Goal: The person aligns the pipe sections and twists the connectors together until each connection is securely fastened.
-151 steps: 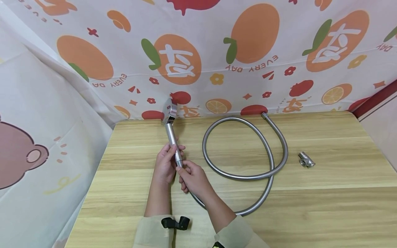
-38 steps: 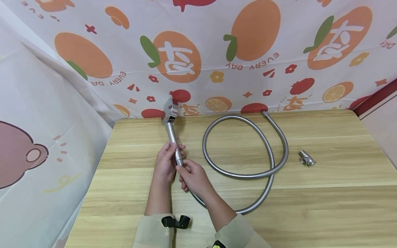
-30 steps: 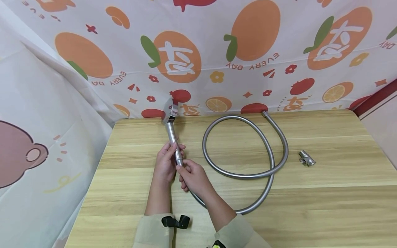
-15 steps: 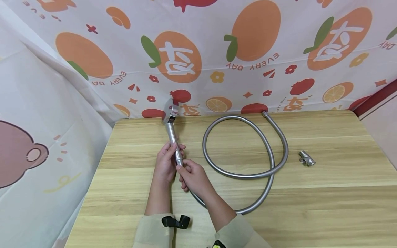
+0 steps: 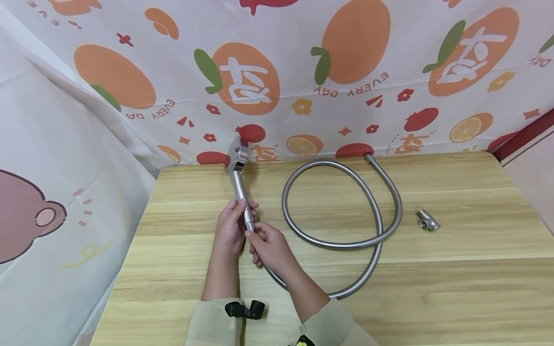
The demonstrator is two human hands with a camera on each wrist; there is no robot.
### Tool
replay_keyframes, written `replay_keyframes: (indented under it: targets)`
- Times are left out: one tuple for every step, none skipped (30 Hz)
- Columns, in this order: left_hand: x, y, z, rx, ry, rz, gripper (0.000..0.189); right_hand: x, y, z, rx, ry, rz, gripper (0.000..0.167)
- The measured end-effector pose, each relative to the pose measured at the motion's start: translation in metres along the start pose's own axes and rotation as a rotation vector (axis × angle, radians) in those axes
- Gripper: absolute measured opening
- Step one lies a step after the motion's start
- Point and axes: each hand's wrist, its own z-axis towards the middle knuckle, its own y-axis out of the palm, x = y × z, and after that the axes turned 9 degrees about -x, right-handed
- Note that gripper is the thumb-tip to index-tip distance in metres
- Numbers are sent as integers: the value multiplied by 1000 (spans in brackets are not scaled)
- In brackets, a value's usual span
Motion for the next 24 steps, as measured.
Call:
replay_keyframes:
  targets:
    - [0, 0, 0, 1, 2, -1, 52, 0, 0, 0, 0, -1, -2, 34]
    - [0, 0, 0, 3, 5, -2, 52, 0, 0, 0, 0, -2, -4, 34]
    - [0, 0, 0, 3, 8, -2, 52, 0, 0, 0, 0, -2, -5, 34]
    - [0, 1, 0, 3, 10, -2, 52, 0, 0, 1, 1, -3, -6, 34]
    - [0, 1, 0, 3, 11, -1, 52, 0, 0, 1, 1, -4, -6, 34]
    - [1, 1, 0, 2, 12, 0, 52, 0, 0, 1, 0, -4, -6, 34]
    - [1, 1, 0, 3, 12, 2, 52, 0, 0, 1, 0, -4, -6, 33]
    - [1, 1, 0, 4, 12, 4, 52, 0, 0, 1, 0, -3, -6, 33]
    - [1, 1, 0, 5, 12, 5, 52, 0, 0, 1, 0, -3, -5, 33]
    - [1, 1, 0, 6, 11, 6, 52, 0, 0, 1, 0, -3, -6, 32]
    - [1, 1, 0, 7, 9, 7, 52, 0, 0, 1, -1, -4, -6, 32]
    - [1, 2, 0, 8, 8, 6, 52, 0, 0, 1, 0, -4, -6, 32]
    - [1, 2, 0, 9, 8, 7, 52, 0, 0, 0, 0, -5, -6, 32]
    - [1, 2, 0, 10, 8, 7, 52, 0, 0, 0, -1, -6, -6, 32]
    - [1, 2, 0, 9, 7, 8, 52, 0, 0, 0, -1, -7, -6, 31]
    - [1, 2, 0, 9, 5, 10, 53, 0, 0, 0, -2, -8, -6, 31]
    - [1, 2, 0, 9, 5, 12, 53, 0, 0, 0, -2, -8, -6, 31]
    - [1, 2, 0, 8, 5, 14, 53, 0, 0, 0, -2, -8, -6, 31]
    - [1, 2, 0, 7, 5, 15, 53, 0, 0, 0, -3, -9, -7, 31]
    - [1, 2, 0, 6, 5, 16, 53, 0, 0, 0, -3, -9, -7, 31]
    - [1, 1, 0, 5, 5, 17, 53, 0, -1, 0, -3, -9, -8, 31]
    - [1, 1, 0, 5, 5, 18, 53, 0, -1, 0, -3, -9, -8, 31]
    - [1, 1, 0, 3, 6, 17, 53, 0, -1, 0, -2, -8, -9, 32]
    - [1, 1, 0, 2, 6, 18, 53, 0, -1, 0, -2, -7, -9, 32]
